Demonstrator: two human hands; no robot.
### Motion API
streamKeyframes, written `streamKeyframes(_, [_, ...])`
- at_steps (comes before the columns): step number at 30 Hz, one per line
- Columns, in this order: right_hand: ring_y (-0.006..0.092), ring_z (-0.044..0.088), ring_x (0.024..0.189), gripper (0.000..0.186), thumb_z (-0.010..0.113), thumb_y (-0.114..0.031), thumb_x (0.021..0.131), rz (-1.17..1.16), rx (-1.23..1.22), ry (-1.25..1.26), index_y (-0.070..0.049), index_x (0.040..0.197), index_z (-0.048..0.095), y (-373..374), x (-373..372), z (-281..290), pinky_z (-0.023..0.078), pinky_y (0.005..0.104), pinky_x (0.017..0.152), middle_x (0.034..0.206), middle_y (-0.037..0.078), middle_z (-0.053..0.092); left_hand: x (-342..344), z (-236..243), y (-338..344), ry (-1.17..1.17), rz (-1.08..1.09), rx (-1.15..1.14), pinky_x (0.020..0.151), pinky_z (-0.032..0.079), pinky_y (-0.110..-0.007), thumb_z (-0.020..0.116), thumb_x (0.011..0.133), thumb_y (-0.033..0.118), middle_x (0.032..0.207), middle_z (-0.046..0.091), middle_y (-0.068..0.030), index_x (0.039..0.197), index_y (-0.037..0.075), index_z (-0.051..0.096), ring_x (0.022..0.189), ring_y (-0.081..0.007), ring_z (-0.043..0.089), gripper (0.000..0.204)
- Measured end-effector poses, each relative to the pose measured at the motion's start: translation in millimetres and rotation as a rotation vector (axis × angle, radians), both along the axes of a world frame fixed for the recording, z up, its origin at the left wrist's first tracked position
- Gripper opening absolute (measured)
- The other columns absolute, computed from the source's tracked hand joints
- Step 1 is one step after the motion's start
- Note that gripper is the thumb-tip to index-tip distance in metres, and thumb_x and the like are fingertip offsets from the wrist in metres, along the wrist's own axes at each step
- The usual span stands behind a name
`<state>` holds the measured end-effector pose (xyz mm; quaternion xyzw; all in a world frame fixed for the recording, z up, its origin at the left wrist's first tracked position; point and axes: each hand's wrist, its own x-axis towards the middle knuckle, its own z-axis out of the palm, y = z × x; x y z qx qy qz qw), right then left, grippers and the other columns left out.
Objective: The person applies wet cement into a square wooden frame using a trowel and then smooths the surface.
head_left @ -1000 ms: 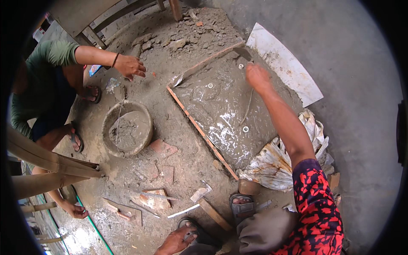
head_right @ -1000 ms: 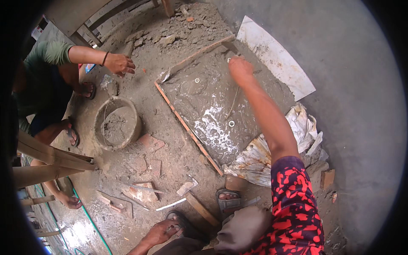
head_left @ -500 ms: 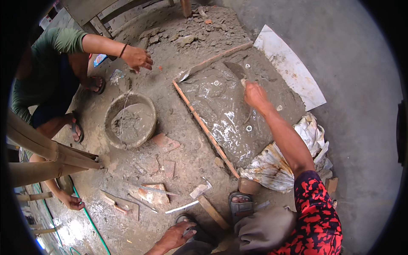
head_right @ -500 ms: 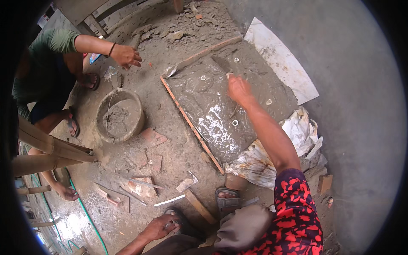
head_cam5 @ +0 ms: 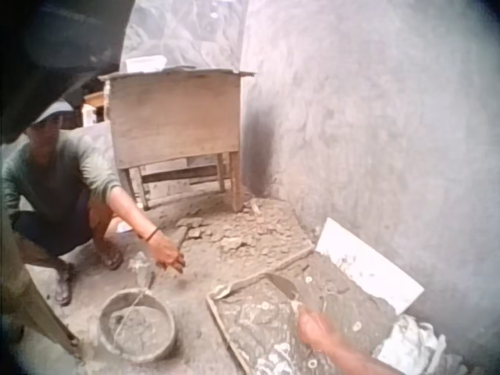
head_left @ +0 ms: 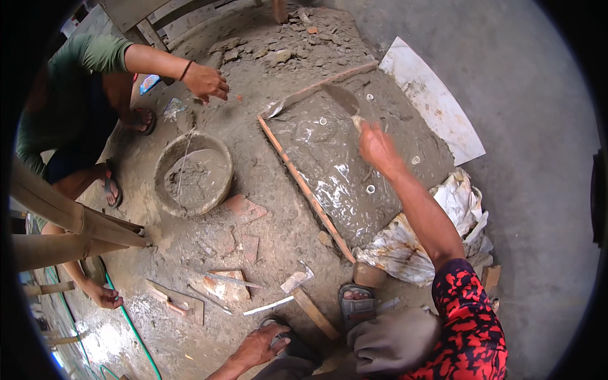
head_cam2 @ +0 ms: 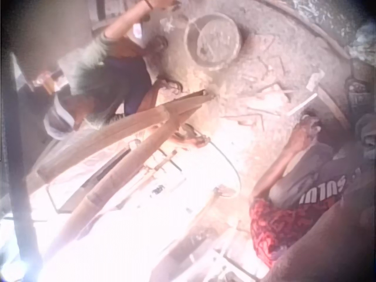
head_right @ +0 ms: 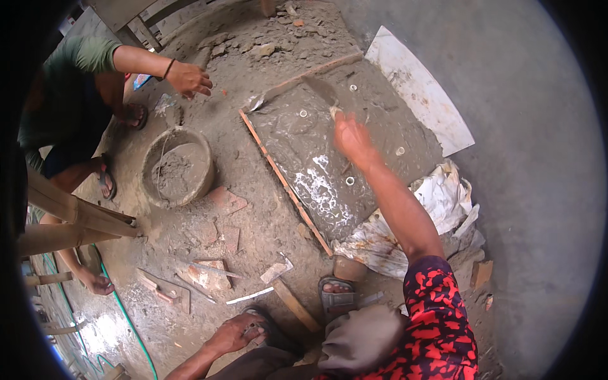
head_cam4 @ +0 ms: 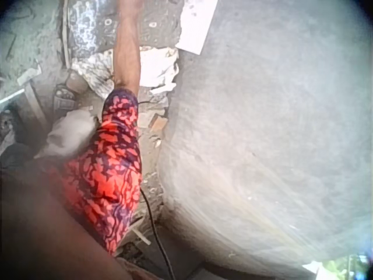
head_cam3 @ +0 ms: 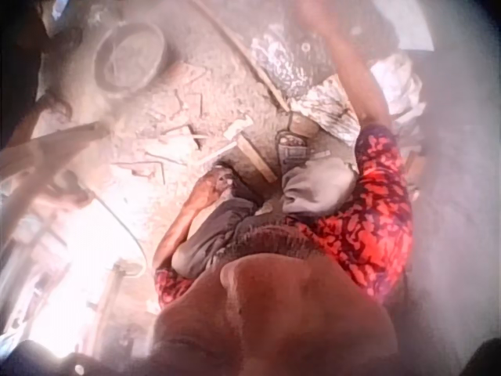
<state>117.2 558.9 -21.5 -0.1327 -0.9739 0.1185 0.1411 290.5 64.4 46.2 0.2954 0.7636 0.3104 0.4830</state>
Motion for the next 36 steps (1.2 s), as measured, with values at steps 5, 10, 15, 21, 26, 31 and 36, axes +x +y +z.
streamKeyframes(5, [0.0526, 0.059, 0.081, 0.030, 0.051, -0.004, 0.080, -0.001, -0.071, -0.038, 0.005, 0.108, 0.054, 3, -2, -13, 0.049, 0.0571, 0.072, 0.093, 0.037, 0.058, -3, 8, 5, 0.034, 0.008, 0.014, 0.090, 0.047, -0.043, 0.055, 0.094, 0.034, 0.110, 0.061, -0.0161, 0.120, 0.010, 0.056, 0.105, -0.0356, 0.059, 0.036])
streamKeyframes(10, [0.0524, 0.059, 0.084, 0.026, 0.049, -0.005, 0.082, 0.037, -0.013, -0.106, 0.005, 0.106, 0.054, 4, 1, -13, 0.049, 0.0562, 0.074, 0.099, 0.037, 0.057, -35, 19, 24, 0.055, 0.001, -0.038, 0.091, 0.047, -0.044, 0.055, 0.094, 0.034, 0.112, 0.061, -0.0161, 0.120, 0.010, 0.056, 0.106, -0.0360, 0.058, 0.036])
streamKeyframes(15, [0.0520, 0.060, 0.088, 0.027, 0.048, -0.007, 0.084, -0.063, -0.080, -0.024, 0.006, 0.107, 0.054, 1, -2, 2, 0.050, 0.0557, 0.074, 0.104, 0.038, 0.056, -30, 10, 32, 0.069, -0.040, 0.044, 0.091, 0.046, -0.045, 0.055, 0.094, 0.034, 0.113, 0.061, -0.0162, 0.121, 0.009, 0.055, 0.106, -0.0365, 0.058, 0.036])
streamKeyframes(21, [0.0503, 0.060, 0.090, 0.029, 0.049, -0.008, 0.084, -0.047, -0.037, 0.003, 0.006, 0.109, 0.055, 9, -6, 1, 0.050, 0.0550, 0.073, 0.098, 0.036, 0.059, 7, -1, 28, -0.031, -0.129, 0.067, 0.086, 0.049, -0.042, 0.060, 0.092, 0.032, 0.109, 0.061, -0.0179, 0.120, 0.008, 0.058, 0.100, -0.0351, 0.061, 0.037])
streamKeyframes(26, [0.0471, 0.060, 0.093, 0.028, 0.051, -0.011, 0.084, -0.063, -0.195, -0.012, 0.005, 0.106, 0.058, 25, -8, -7, 0.048, 0.0524, 0.080, 0.093, 0.033, 0.062, 8, 5, 25, -0.034, -0.142, 0.059, 0.088, 0.047, -0.045, 0.057, 0.093, 0.032, 0.110, 0.061, -0.0174, 0.121, 0.008, 0.056, 0.102, -0.0364, 0.059, 0.037])
streamKeyframes(31, [0.0457, 0.060, 0.094, 0.026, 0.053, -0.010, 0.082, -0.188, -0.162, -0.003, 0.004, 0.103, 0.059, 44, -20, 14, 0.048, 0.0503, 0.083, 0.097, 0.031, 0.062, 0, 7, 19, -0.014, -0.084, -0.010, 0.090, 0.047, -0.043, 0.060, 0.092, 0.033, 0.112, 0.061, -0.0166, 0.122, 0.012, 0.057, 0.106, -0.0356, 0.058, 0.037])
streamKeyframes(36, [0.0451, 0.060, 0.095, 0.025, 0.053, -0.008, 0.081, -0.070, -0.095, -0.217, 0.005, 0.101, 0.059, 49, -8, -5, 0.048, 0.0504, 0.083, 0.097, 0.031, 0.062, 4, 6, 23, 0.004, -0.095, 0.014, 0.091, 0.047, -0.043, 0.059, 0.092, 0.034, 0.113, 0.060, -0.0168, 0.121, 0.011, 0.057, 0.107, -0.0357, 0.058, 0.038])
